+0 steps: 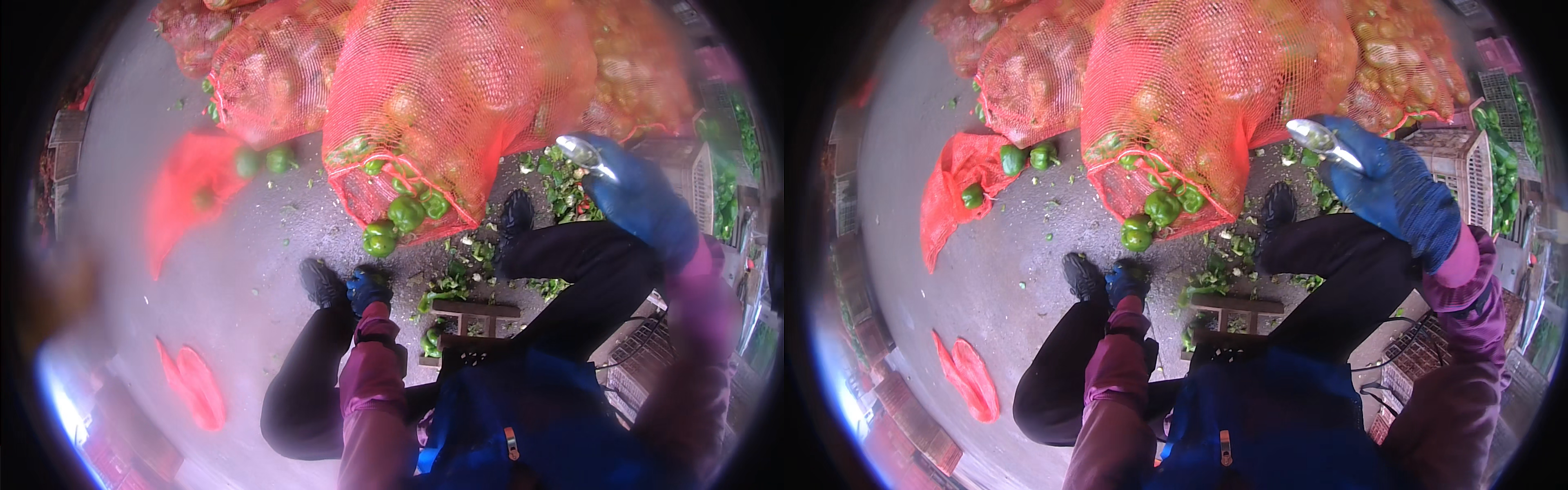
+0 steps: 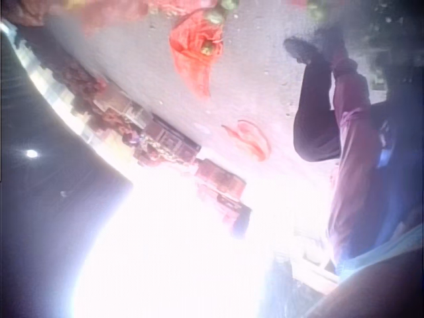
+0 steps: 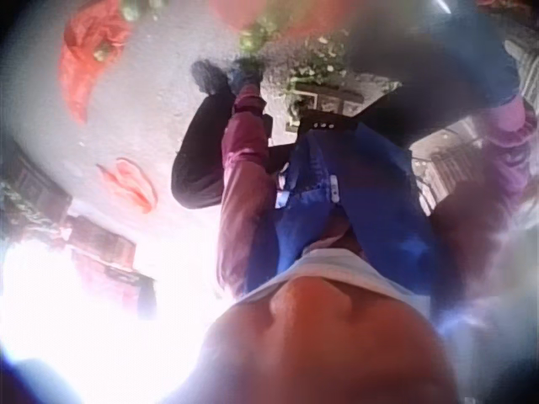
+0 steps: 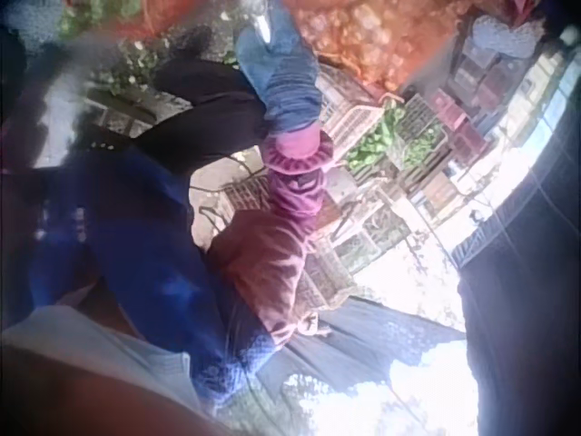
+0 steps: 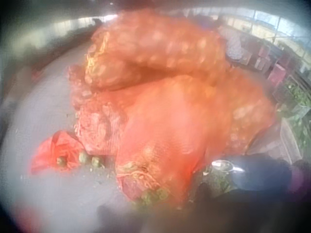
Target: The person holds a green pepper and uses a small knife to remove the stem and core before placing the pepper into a large mesh bag.
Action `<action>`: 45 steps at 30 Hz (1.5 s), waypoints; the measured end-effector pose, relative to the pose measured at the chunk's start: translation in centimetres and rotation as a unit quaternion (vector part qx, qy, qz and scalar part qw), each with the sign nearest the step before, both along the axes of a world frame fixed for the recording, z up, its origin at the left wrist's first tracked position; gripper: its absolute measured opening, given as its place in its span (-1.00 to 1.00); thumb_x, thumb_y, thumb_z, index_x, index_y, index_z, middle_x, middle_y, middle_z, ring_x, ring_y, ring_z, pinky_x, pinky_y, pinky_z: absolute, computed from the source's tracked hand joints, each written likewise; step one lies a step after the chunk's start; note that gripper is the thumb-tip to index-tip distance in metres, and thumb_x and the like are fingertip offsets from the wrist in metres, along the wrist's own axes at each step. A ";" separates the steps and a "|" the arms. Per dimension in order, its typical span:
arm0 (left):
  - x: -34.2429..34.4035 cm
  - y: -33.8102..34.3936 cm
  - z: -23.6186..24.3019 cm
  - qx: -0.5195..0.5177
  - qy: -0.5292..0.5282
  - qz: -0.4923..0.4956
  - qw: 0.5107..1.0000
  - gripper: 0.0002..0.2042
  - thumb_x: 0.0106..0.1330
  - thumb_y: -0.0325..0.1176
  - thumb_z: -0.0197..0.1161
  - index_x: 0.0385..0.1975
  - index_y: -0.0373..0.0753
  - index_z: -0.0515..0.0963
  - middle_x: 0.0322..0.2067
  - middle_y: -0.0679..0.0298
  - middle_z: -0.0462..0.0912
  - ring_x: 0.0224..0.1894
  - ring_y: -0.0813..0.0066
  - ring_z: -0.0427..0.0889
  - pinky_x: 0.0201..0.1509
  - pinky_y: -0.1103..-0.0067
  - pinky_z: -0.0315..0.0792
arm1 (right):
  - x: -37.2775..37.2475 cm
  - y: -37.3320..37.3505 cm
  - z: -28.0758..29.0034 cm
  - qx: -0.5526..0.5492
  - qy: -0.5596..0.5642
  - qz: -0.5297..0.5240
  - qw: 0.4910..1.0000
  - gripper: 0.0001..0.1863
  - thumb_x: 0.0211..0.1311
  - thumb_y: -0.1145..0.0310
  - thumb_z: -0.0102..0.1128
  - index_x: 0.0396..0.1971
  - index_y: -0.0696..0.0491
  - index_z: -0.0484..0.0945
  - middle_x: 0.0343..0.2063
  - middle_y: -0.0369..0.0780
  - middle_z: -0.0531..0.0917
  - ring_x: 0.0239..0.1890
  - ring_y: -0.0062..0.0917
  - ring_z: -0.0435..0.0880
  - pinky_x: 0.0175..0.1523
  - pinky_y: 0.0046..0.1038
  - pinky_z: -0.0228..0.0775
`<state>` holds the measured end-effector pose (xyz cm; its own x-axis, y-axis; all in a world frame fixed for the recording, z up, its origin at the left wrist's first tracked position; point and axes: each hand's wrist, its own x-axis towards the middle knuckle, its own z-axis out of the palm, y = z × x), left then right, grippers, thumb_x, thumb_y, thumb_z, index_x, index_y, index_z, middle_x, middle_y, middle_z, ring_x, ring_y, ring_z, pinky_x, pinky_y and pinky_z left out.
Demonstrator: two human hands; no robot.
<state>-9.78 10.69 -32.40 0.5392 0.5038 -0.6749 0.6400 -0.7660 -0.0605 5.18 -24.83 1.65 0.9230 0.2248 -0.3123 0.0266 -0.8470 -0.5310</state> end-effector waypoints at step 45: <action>8.4 -5.5 33.5 -0.509 -0.625 -0.131 0.576 -0.45 0.27 -0.36 0.15 0.24 -0.39 0.18 0.12 0.09 0.32 0.10 0.37 0.41 0.18 0.47 0.34 | -6.0 9.0 4.6 0.031 -0.218 0.230 0.948 -0.78 0.15 0.23 0.20 -0.38 0.01 0.38 -0.65 -0.08 0.49 -0.63 -0.16 0.55 -0.57 -0.22 0.32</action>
<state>-1.43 5.21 1.07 0.8922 -0.0200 0.4512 -0.4513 -0.0766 0.8891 -0.80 -15.85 6.25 0.7619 0.6395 0.1025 0.6131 -0.6611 -0.4326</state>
